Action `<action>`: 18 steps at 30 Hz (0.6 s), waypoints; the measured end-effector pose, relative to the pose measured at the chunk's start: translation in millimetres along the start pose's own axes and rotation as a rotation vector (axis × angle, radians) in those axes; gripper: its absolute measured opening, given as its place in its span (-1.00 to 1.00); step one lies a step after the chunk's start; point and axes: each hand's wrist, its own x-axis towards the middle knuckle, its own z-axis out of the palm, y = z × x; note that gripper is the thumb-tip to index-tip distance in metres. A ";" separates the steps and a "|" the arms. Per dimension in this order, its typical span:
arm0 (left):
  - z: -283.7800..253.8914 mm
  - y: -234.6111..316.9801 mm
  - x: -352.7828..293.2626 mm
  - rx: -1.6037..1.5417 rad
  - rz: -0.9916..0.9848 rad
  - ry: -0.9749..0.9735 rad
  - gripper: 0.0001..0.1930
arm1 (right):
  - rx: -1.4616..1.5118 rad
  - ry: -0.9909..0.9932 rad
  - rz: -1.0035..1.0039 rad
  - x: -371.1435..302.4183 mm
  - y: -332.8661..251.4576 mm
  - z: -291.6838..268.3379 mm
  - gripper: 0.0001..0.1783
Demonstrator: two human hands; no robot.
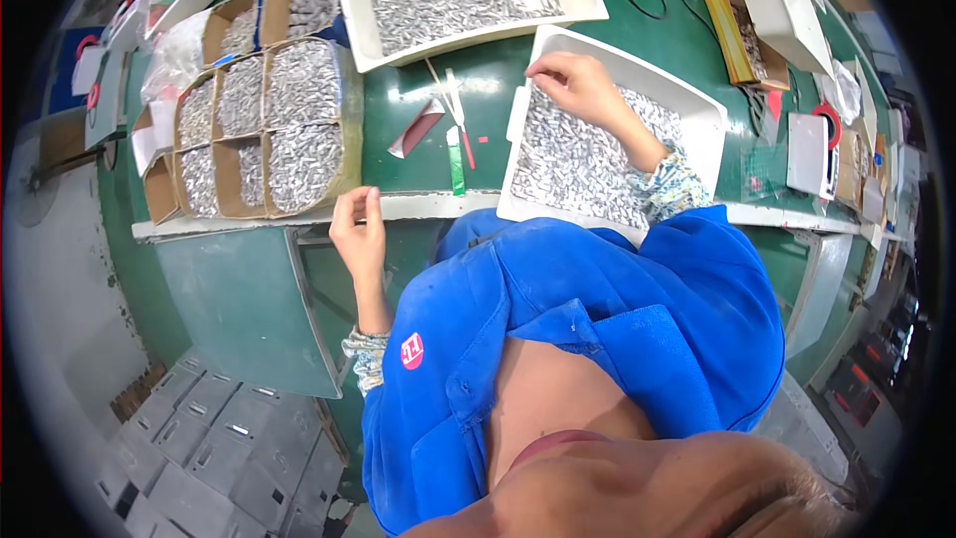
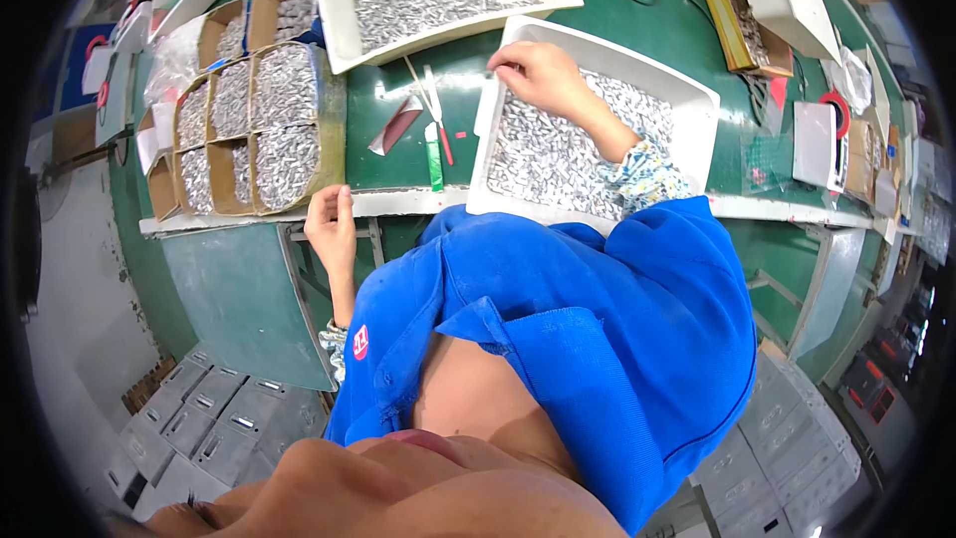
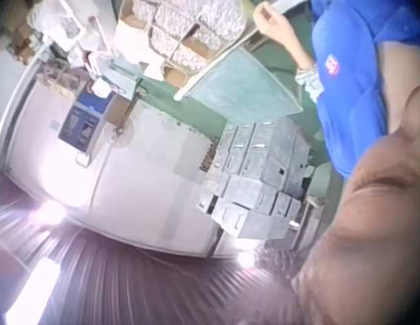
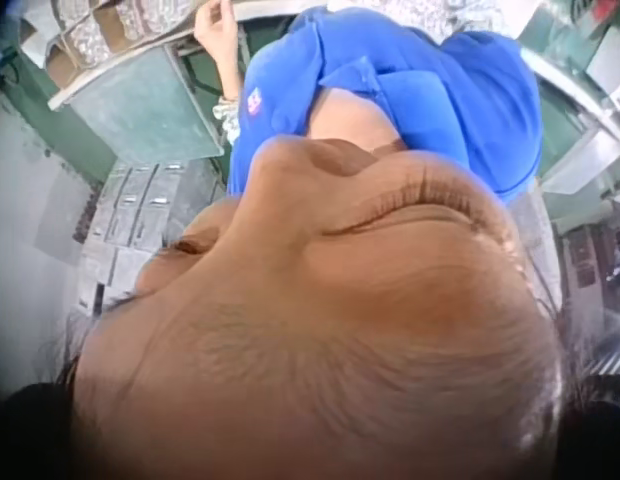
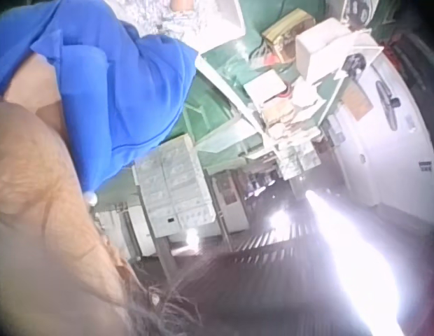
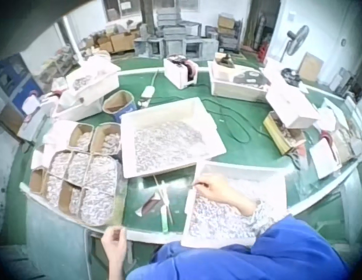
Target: The person receives a tray of small components from a coworker, sifts through the pieces, and picks out parts by hand alongside another worker.
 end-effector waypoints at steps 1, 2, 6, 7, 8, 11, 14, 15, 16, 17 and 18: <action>6.8 8.1 0.6 0.012 0.003 -0.071 -0.90 | -0.067 -0.041 0.095 -10.1 5.9 -5.5 -0.80; 16.3 8.9 3.1 -0.010 0.019 -0.134 -0.91 | -0.132 -0.085 0.193 -22.1 12.7 -9.9 -0.77; 42.0 -2.3 5.7 0.018 0.000 -0.352 -0.87 | -0.377 -0.259 0.261 -76.7 40.9 -5.6 -0.48; 45.5 -7.4 5.9 0.061 0.012 -0.429 -0.83 | -0.368 -0.266 0.273 -92.7 42.4 0.0 -0.48; 49.8 -10.4 5.4 0.157 -0.034 -0.473 -0.69 | -0.409 -0.283 0.362 -107.1 41.6 5.5 -0.42; 65.6 -19.1 5.2 0.511 0.085 -0.477 -0.49 | -0.452 -0.346 0.523 -127.4 41.6 20.9 -0.30; 88.4 -9.1 3.8 0.500 0.085 -0.579 -0.52 | -0.467 -0.296 0.584 -129.4 34.7 31.2 -0.33; 93.3 -13.8 6.3 0.503 0.093 -0.581 -0.52 | -0.463 -0.289 0.588 -130.4 34.5 32.3 -0.33; 97.6 -18.3 9.3 0.547 0.037 -0.600 -0.56 | -0.436 -0.280 0.569 -130.2 35.3 32.9 -0.33; 99.6 -22.4 11.0 0.591 -0.018 -0.616 -0.61 | -0.410 -0.270 0.548 -129.3 36.1 33.0 -0.33; 101.2 -33.0 12.4 0.562 -0.014 -0.599 -0.68 | -0.409 -0.259 0.560 -130.9 39.5 34.4 -0.33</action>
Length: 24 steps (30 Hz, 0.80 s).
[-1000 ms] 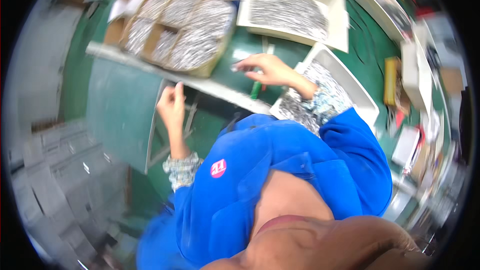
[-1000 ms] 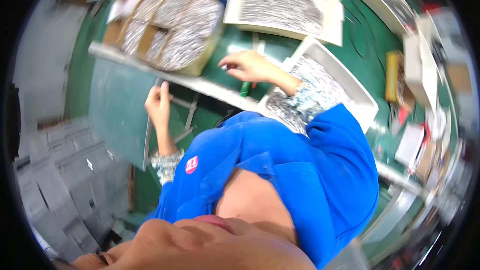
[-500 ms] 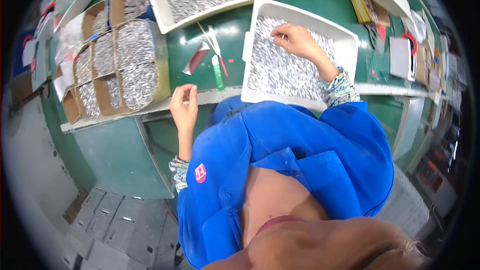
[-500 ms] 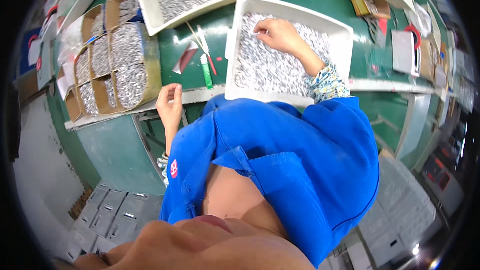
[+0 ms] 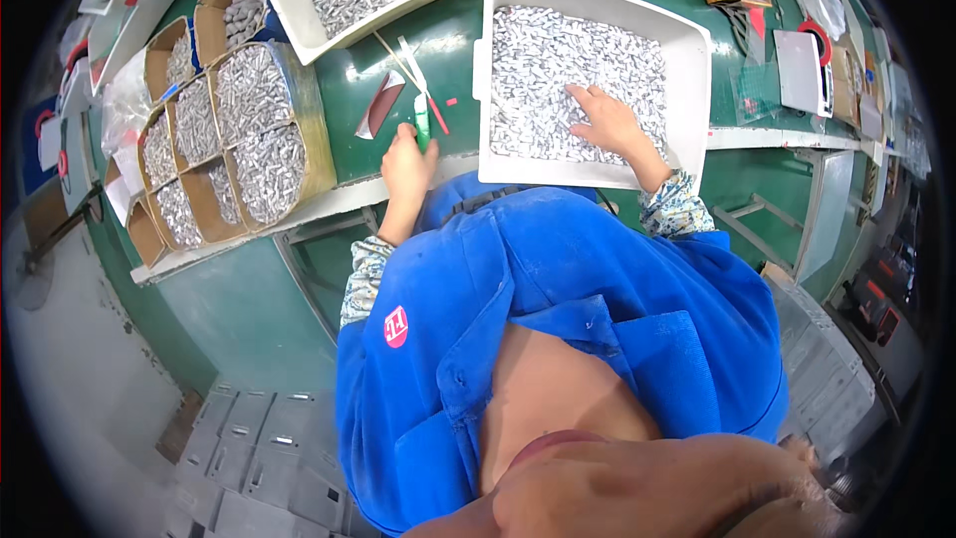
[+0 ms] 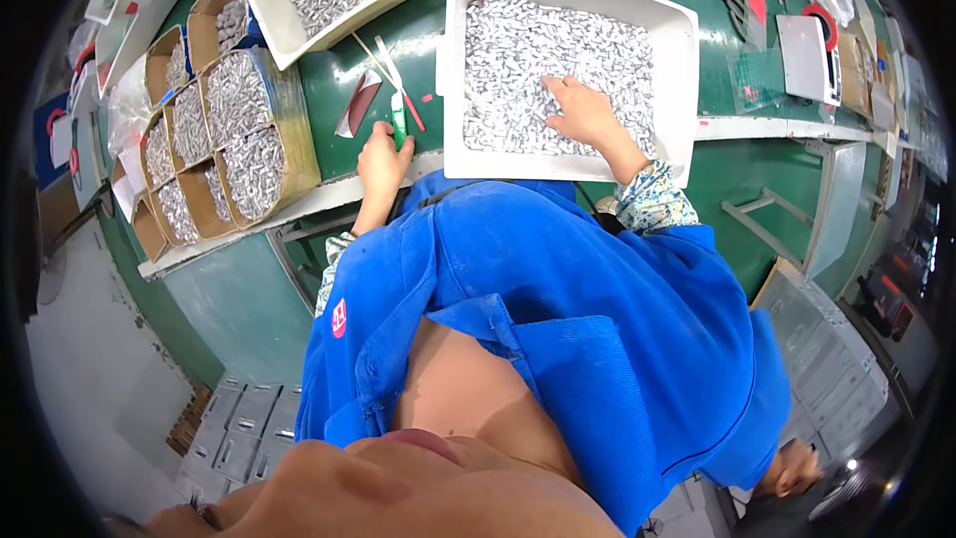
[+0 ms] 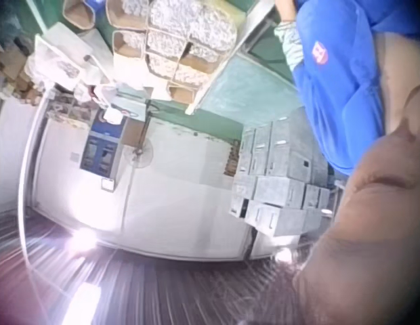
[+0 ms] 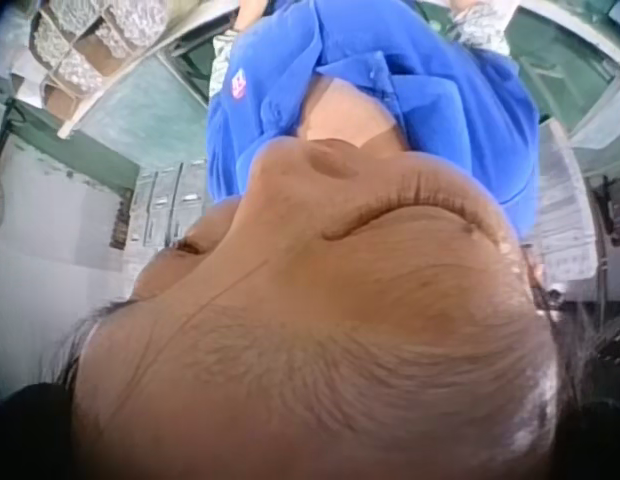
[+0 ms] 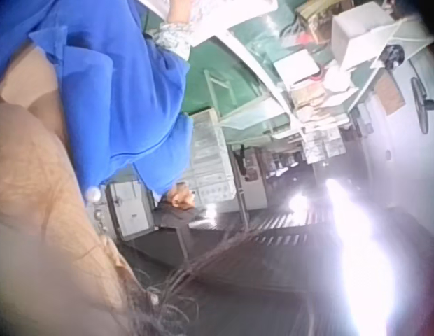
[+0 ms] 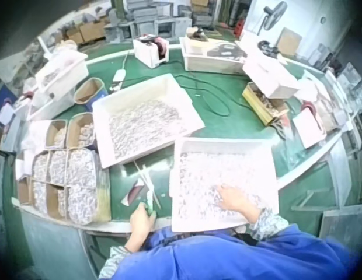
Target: The person receives a tray of small components from a coworker, sifts through the pieces, and picks out parts by hand alongside another worker.
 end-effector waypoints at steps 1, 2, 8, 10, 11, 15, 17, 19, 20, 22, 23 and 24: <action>-2.2 -3.2 2.8 0.031 0.004 0.008 -0.72 | 0.013 0.018 -0.024 -1.5 4.4 3.6 -0.33; -6.3 -8.3 7.8 0.053 -0.022 0.055 -0.75 | 0.025 0.036 -0.049 -3.1 8.4 6.0 -0.33; -32.8 -43.8 38.1 0.161 -0.037 0.296 -0.70 | 0.099 0.030 -0.065 -9.8 13.9 -1.3 -0.36; -42.1 -28.4 30.3 0.259 -0.014 0.270 -0.61 | 0.129 0.166 -0.132 -17.0 30.7 3.3 -0.42; -39.2 -29.0 26.4 0.401 0.055 0.294 -0.55 | 0.134 0.173 -0.095 -23.2 42.5 4.6 -0.42; -29.7 14.4 23.8 0.391 0.439 0.479 -0.49 | 0.122 0.175 0.069 -40.6 62.8 -2.0 -0.41; -14.2 36.4 34.7 0.309 0.670 0.345 -0.56 | 0.033 0.055 0.160 -45.2 65.0 1.7 -0.32; 0.3 34.2 41.1 0.367 0.680 0.233 -0.57 | 0.086 0.039 0.169 -47.4 58.9 -2.1 -0.21; 3.5 27.4 37.7 0.308 0.653 0.231 -0.59 | 0.073 0.055 0.106 -46.7 60.4 5.7 -0.18; 5.1 17.6 33.6 0.272 0.609 0.208 -0.61 | 0.129 0.035 0.035 -43.6 63.2 16.7 -0.14; 4.3 13.2 29.8 0.269 0.572 0.211 -0.61 | 0.132 0.035 0.031 -41.6 60.9 17.8 -0.14; 3.3 7.9 27.3 0.273 0.566 0.214 -0.61 | 0.135 -0.015 0.014 -41.7 50.9 11.0 -0.16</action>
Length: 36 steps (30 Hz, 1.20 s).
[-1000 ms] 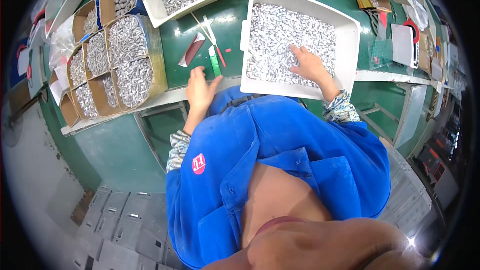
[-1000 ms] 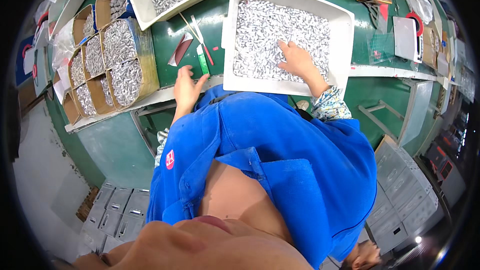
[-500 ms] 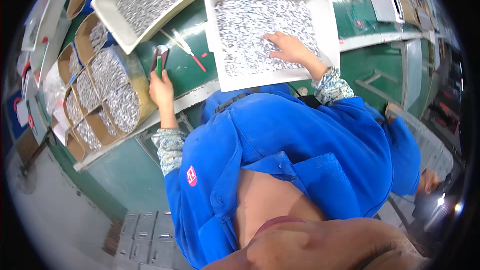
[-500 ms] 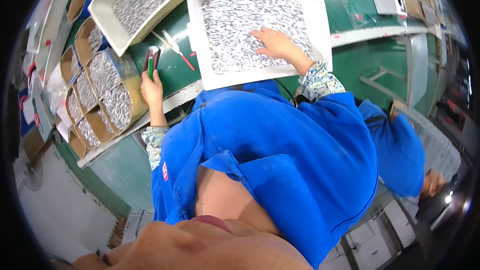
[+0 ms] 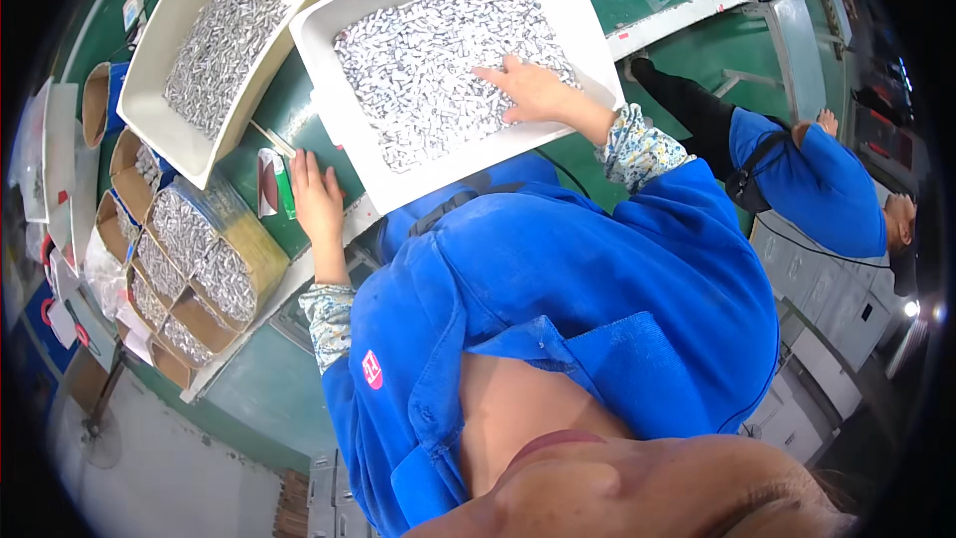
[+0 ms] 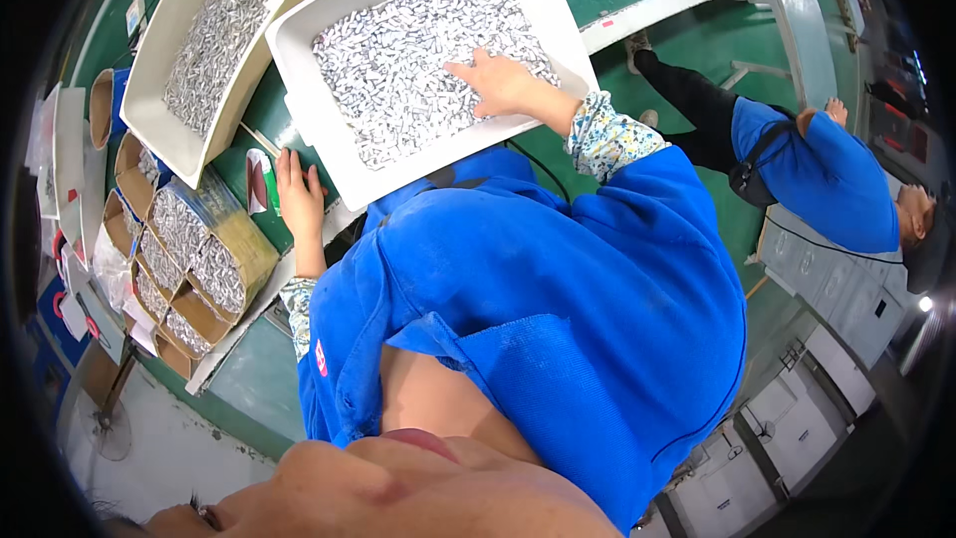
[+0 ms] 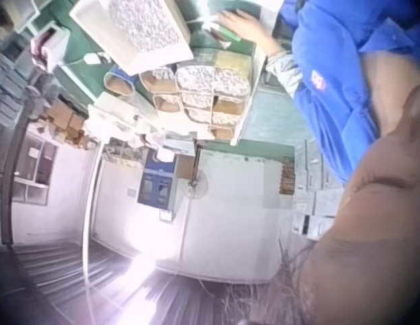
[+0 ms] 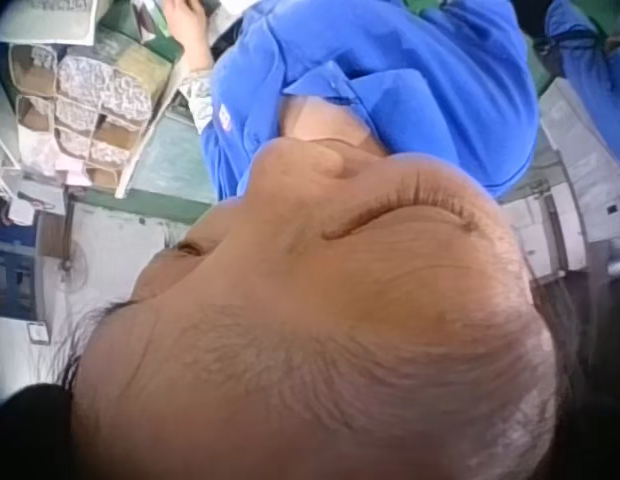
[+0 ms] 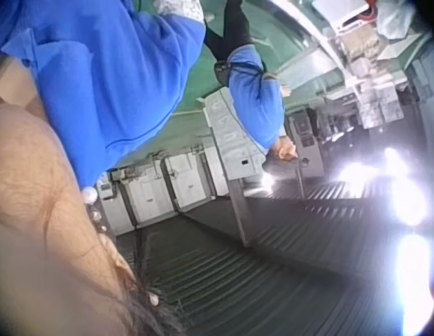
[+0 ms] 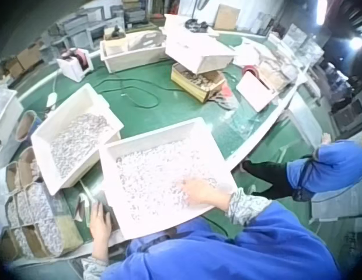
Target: The person receives a tray of small components from a coworker, sifts through the pieces, and picks out parts by hand alongside another worker.
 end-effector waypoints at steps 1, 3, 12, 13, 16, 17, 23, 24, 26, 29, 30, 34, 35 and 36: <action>-1.1 -3.9 -4.4 0.014 -0.033 0.004 -0.61 | 0.001 -0.051 -0.016 0.8 -5.2 -3.3 -0.18; -5.0 -12.3 -12.5 0.037 -0.079 0.012 -0.61 | 0.077 -0.047 -0.149 8.5 -1.3 3.5 -0.22; -51.5 84.8 6.6 -0.329 -0.134 0.222 -0.73 | 0.038 0.315 -0.426 84.6 -49.4 -1.4 -0.81; -54.7 100.6 10.2 -0.395 -0.145 0.183 -0.68 | 0.037 0.310 -0.435 98.3 -46.7 8.7 -0.81; -53.9 116.6 15.4 -0.380 -0.265 0.141 -0.56 | 0.050 0.320 -0.483 131.1 -30.7 17.9 -0.90; -53.4 115.7 13.6 -0.381 -0.274 0.145 -0.56 | 0.047 0.314 -0.490 135.7 -23.0 14.0 -0.90; -59.3 99.2 -1.3 -0.488 -0.424 0.057 -0.49 | -0.037 0.223 -0.295 113.9 -2.1 -27.2 -0.87; -66.0 97.3 -1.7 -0.467 -0.460 0.044 -0.50 | 0.049 0.182 -0.322 103.5 -4.7 -25.7 -0.86; -68.4 96.3 -4.4 -0.163 -0.375 0.070 -0.51 | 0.212 0.118 -0.397 87.1 -10.7 -11.7 -0.85; -70.5 106.2 7.8 0.135 -0.085 0.123 -0.52 | 0.345 0.042 -0.548 69.3 -26.6 8.3 -0.85; -68.7 108.0 12.2 0.204 0.147 0.176 -0.52 | 0.344 0.035 -0.563 62.6 -39.4 12.4 -0.85; -21.8 109.9 24.9 0.039 0.114 -0.323 -0.71 | 0.002 -0.064 -0.631 68.2 -46.8 26.2 -0.83; -14.9 108.7 32.5 0.060 0.120 -0.337 -0.77 | -0.075 -0.032 -0.579 80.2 -35.9 25.5 -0.83; -6.7 105.4 36.9 0.078 0.126 -0.357 -0.82 | 0.000 0.052 -0.496 91.3 -25.7 22.8 -0.85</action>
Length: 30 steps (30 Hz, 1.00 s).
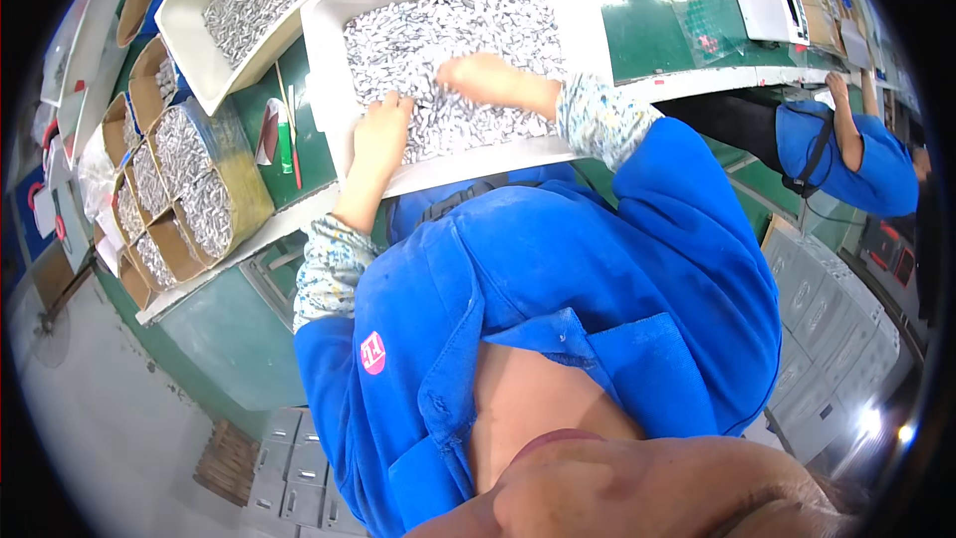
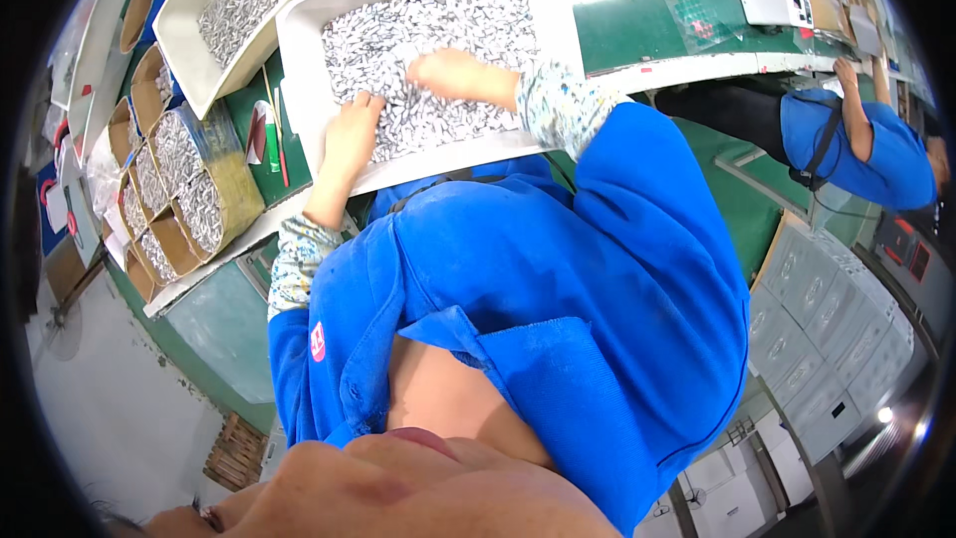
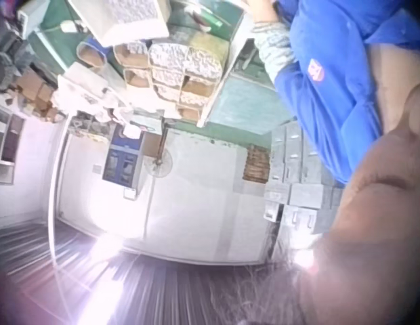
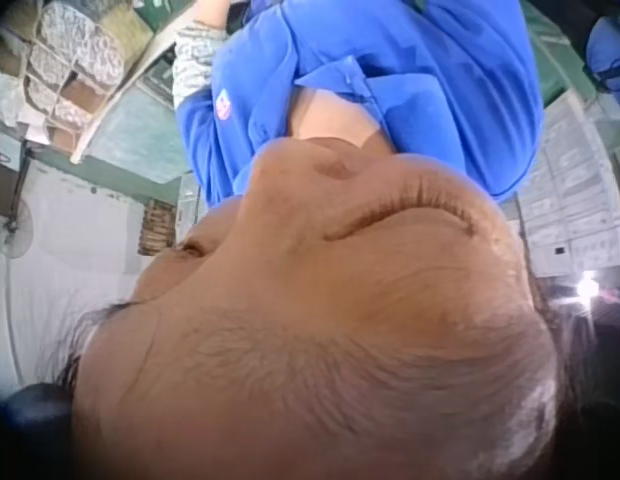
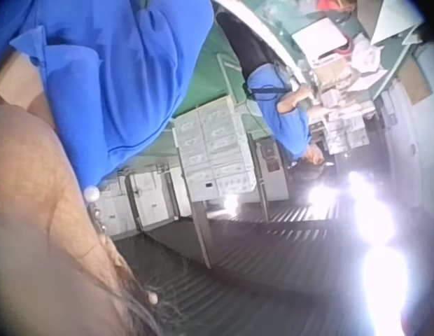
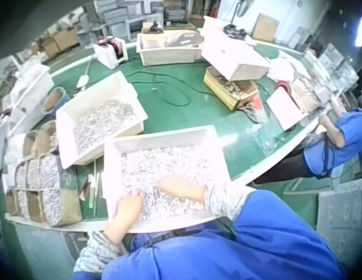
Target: The person receives a tray of small components from a coworker, sifts through the pieces, and picks out parts by hand alongside another worker.
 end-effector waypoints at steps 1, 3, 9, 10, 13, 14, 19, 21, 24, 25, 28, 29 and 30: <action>5.3 -4.4 7.1 -0.003 0.008 0.005 -0.82 | 0.009 0.124 0.023 6.6 13.2 -6.9 -0.86; 14.4 -18.2 16.9 -0.044 -0.008 0.068 -0.86 | 0.014 0.245 0.046 13.2 27.0 -20.5 -0.85; -4.1 -27.9 22.3 -0.076 -0.097 0.288 -0.90 | -0.128 0.381 0.260 -12.4 33.7 -44.7 -0.84; -10.1 -18.7 16.0 -0.105 -0.107 0.212 -0.89 | -0.081 0.346 0.205 -22.2 30.4 -36.4 -0.83; -11.3 -13.8 4.3 -0.210 -0.033 0.133 -0.85 | -0.196 0.130 0.135 -32.9 12.9 -39.3 -0.79; -11.1 -9.9 4.3 -0.230 -0.009 0.100 -0.85 | -0.128 0.062 0.212 -38.6 12.1 -31.7 -0.81; 16.3 -2.6 19.1 -0.671 0.009 0.076 -0.82 | -0.352 0.098 0.066 -36.6 19.0 1.0 -0.89; 37.2 -9.7 23.4 -0.899 -0.086 -0.029 -0.84 | -0.300 0.028 0.163 -33.8 15.7 -3.8 -0.89; 24.1 -2.6 22.4 -1.368 -0.281 -0.186 -0.81 | -0.276 0.073 0.176 -43.1 2.4 -27.9 -0.88; 22.4 1.4 22.7 -1.450 -0.330 -0.181 -0.78 | -0.286 0.093 0.184 -43.2 -2.6 -33.3 -0.88; 16.3 12.0 23.6 -1.816 -0.515 -0.109 -0.70 | -0.224 0.098 0.174 -38.1 -26.5 -47.7 -0.87; 16.1 12.3 23.5 -1.813 -0.508 -0.097 -0.70 | -0.136 0.142 0.119 -36.5 -39.4 -53.9 -0.88; 15.0 12.5 22.8 -1.946 -0.532 -0.166 -0.66 | -0.049 0.185 0.065 -35.9 -50.2 -56.7 -0.89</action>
